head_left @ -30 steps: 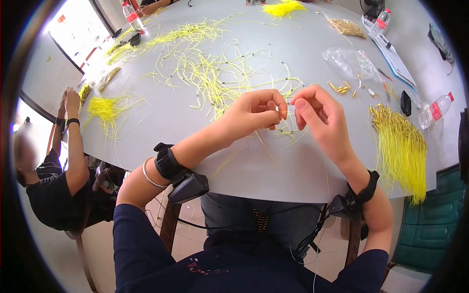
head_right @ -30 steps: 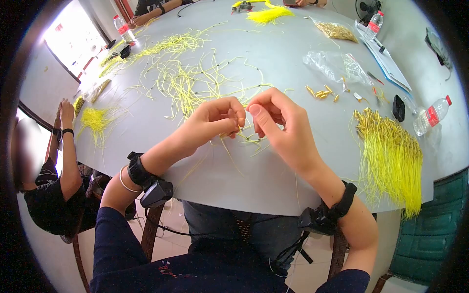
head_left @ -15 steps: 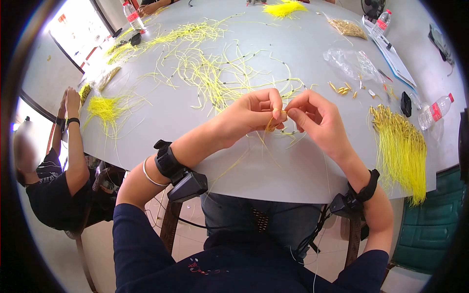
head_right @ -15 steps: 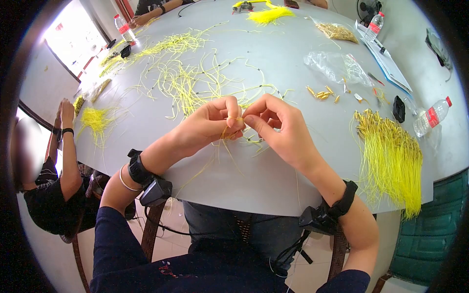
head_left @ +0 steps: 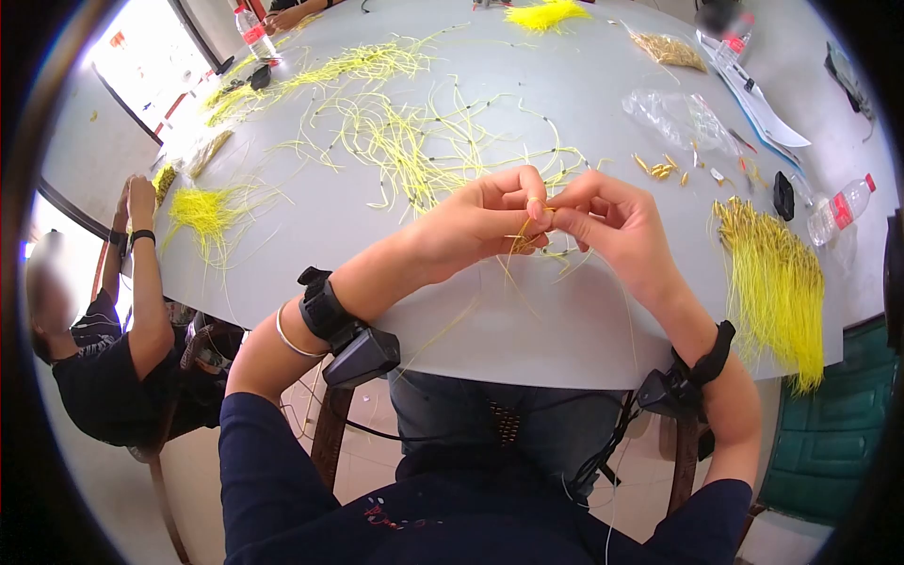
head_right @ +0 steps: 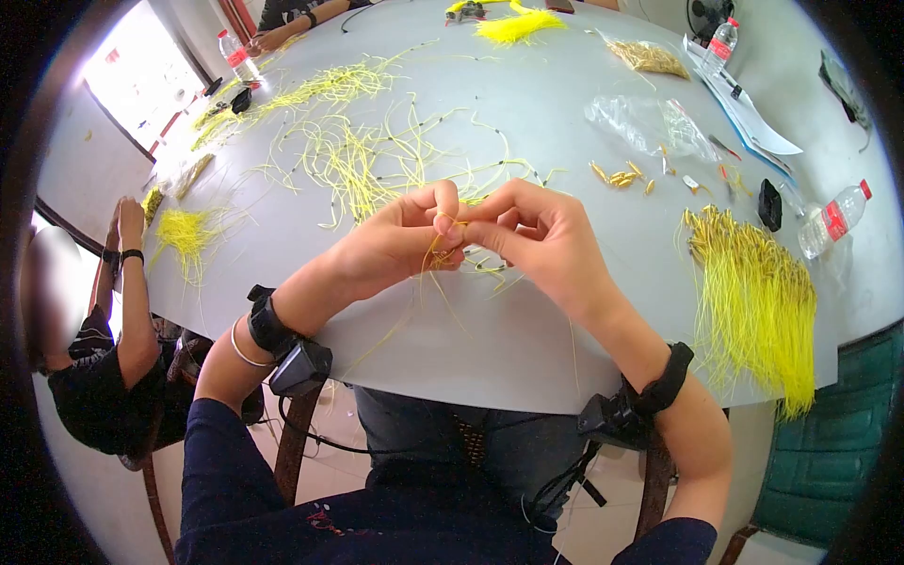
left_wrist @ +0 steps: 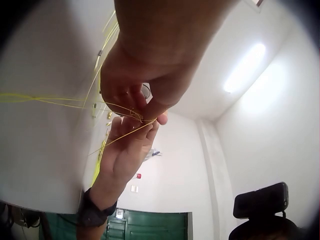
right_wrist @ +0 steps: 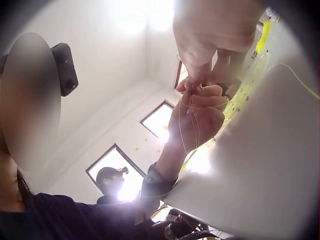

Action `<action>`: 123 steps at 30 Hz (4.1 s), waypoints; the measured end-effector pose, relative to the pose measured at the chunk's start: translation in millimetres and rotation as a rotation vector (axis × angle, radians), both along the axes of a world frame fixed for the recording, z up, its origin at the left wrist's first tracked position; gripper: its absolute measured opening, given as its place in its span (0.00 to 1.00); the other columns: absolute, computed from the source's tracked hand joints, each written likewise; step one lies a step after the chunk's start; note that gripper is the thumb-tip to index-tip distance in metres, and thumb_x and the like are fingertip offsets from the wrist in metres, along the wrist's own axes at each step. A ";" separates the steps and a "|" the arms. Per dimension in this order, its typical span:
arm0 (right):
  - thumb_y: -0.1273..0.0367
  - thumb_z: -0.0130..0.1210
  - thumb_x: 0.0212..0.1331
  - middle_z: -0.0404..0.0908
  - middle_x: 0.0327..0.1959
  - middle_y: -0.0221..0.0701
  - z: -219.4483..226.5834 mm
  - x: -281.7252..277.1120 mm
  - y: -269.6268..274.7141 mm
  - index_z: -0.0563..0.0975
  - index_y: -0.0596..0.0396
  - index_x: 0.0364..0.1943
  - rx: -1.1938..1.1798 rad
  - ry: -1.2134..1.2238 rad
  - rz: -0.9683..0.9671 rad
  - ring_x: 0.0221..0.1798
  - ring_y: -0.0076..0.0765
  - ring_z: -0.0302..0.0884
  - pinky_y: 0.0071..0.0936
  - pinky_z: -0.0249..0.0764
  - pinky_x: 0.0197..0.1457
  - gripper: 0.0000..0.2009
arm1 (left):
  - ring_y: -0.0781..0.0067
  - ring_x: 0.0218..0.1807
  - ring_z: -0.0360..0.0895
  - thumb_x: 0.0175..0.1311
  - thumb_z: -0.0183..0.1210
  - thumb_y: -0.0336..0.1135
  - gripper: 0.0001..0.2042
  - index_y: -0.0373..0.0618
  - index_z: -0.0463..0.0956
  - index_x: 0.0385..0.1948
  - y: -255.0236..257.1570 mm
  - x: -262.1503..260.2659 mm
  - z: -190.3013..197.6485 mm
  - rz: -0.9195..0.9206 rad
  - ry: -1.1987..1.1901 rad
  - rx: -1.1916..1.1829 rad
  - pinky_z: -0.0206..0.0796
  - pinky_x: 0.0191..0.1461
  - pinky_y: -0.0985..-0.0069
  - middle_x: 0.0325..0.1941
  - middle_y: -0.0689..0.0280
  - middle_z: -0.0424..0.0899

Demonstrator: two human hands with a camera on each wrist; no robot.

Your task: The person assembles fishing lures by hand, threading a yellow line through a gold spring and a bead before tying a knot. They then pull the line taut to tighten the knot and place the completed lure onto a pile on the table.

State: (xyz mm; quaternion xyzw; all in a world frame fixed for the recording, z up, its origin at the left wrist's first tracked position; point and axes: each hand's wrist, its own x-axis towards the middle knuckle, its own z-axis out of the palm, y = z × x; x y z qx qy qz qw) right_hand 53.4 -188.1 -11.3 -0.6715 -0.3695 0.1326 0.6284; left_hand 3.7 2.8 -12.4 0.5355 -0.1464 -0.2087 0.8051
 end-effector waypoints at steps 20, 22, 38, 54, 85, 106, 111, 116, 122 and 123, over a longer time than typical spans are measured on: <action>0.64 0.46 0.62 0.60 0.24 0.22 25.5 26.6 -30.7 0.66 0.48 0.34 0.589 0.427 0.641 0.31 0.23 0.63 0.21 0.62 0.34 0.05 | 0.87 0.37 0.65 0.64 0.52 0.33 0.03 0.54 0.67 0.34 2.6 0.5 3.9 0.061 0.035 -0.053 0.61 0.41 0.86 0.32 0.78 0.65; 0.64 0.45 0.63 0.62 0.25 0.22 23.0 26.0 -29.7 0.67 0.48 0.34 0.612 0.404 0.648 0.35 0.26 0.66 0.23 0.64 0.41 0.05 | 0.87 0.38 0.66 0.64 0.53 0.34 0.04 0.53 0.68 0.36 -0.1 -0.6 6.2 0.090 0.042 0.010 0.61 0.42 0.86 0.33 0.78 0.67; 0.66 0.43 0.64 0.67 0.27 0.25 13.6 23.3 -19.8 0.70 0.52 0.38 0.567 0.385 0.310 0.53 0.35 0.71 0.29 0.63 0.60 0.07 | 0.84 0.34 0.72 0.58 0.58 0.31 0.06 0.46 0.73 0.35 -6.6 -9.2 15.2 0.058 -0.164 0.331 0.65 0.40 0.84 0.26 0.74 0.72; 0.72 0.55 0.56 0.76 0.28 0.23 10.0 2.3 -6.2 0.76 0.58 0.34 -0.107 0.013 0.199 0.28 0.13 0.69 0.13 0.66 0.32 0.05 | 0.80 0.37 0.75 0.53 0.58 0.20 0.08 0.45 0.72 0.19 1.7 -1.5 -3.6 0.028 -0.195 0.220 0.68 0.45 0.81 0.28 0.71 0.75; 0.64 0.49 0.61 0.71 0.36 0.24 5.9 10.7 -9.1 0.71 0.52 0.33 0.372 0.429 0.422 0.43 0.23 0.69 0.22 0.63 0.50 0.07 | 0.83 0.31 0.64 0.61 0.55 0.29 0.10 0.50 0.64 0.22 -1.8 -4.0 5.7 0.031 -0.049 0.053 0.60 0.38 0.83 0.25 0.74 0.68; 0.68 0.45 0.63 0.59 0.26 0.21 20.7 28.7 -26.7 0.67 0.50 0.37 0.697 0.464 0.342 0.27 0.19 0.55 0.17 0.57 0.34 0.04 | 0.85 0.30 0.71 0.55 0.60 0.27 0.20 0.38 0.65 0.49 -8.9 -7.3 9.4 -0.234 -0.217 0.295 0.62 0.37 0.86 0.27 0.69 0.75; 0.67 0.44 0.64 0.60 0.26 0.22 18.8 18.0 -19.4 0.67 0.51 0.37 0.672 0.532 0.392 0.28 0.19 0.56 0.18 0.59 0.34 0.05 | 0.87 0.27 0.66 0.60 0.57 0.35 0.20 0.39 0.64 0.52 -8.4 -10.5 14.2 -0.231 -0.398 0.409 0.57 0.33 0.88 0.23 0.73 0.72; 0.65 0.42 0.65 0.60 0.24 0.23 18.1 6.9 -10.4 0.67 0.51 0.36 0.581 0.541 0.491 0.26 0.19 0.58 0.20 0.60 0.33 0.06 | 0.89 0.20 0.53 0.67 0.46 0.47 0.17 0.42 0.76 0.35 -6.6 -10.3 19.8 -0.154 -0.379 0.477 0.44 0.23 0.85 0.16 0.78 0.60; 0.64 0.44 0.64 0.59 0.20 0.21 21.3 8.2 -14.6 0.68 0.49 0.35 0.488 0.391 0.372 0.23 0.18 0.55 0.17 0.53 0.28 0.06 | 0.89 0.18 0.55 0.68 0.44 0.46 0.19 0.43 0.73 0.22 -7.2 -7.1 13.6 -0.049 -0.402 0.555 0.46 0.22 0.86 0.15 0.77 0.62; 0.64 0.45 0.64 0.58 0.19 0.20 24.0 8.6 -16.0 0.69 0.49 0.34 0.480 0.354 0.308 0.23 0.17 0.54 0.17 0.52 0.27 0.06 | 0.89 0.18 0.57 0.68 0.45 0.46 0.20 0.43 0.73 0.21 -7.3 -6.9 12.5 -0.046 -0.406 0.550 0.47 0.22 0.87 0.15 0.77 0.63</action>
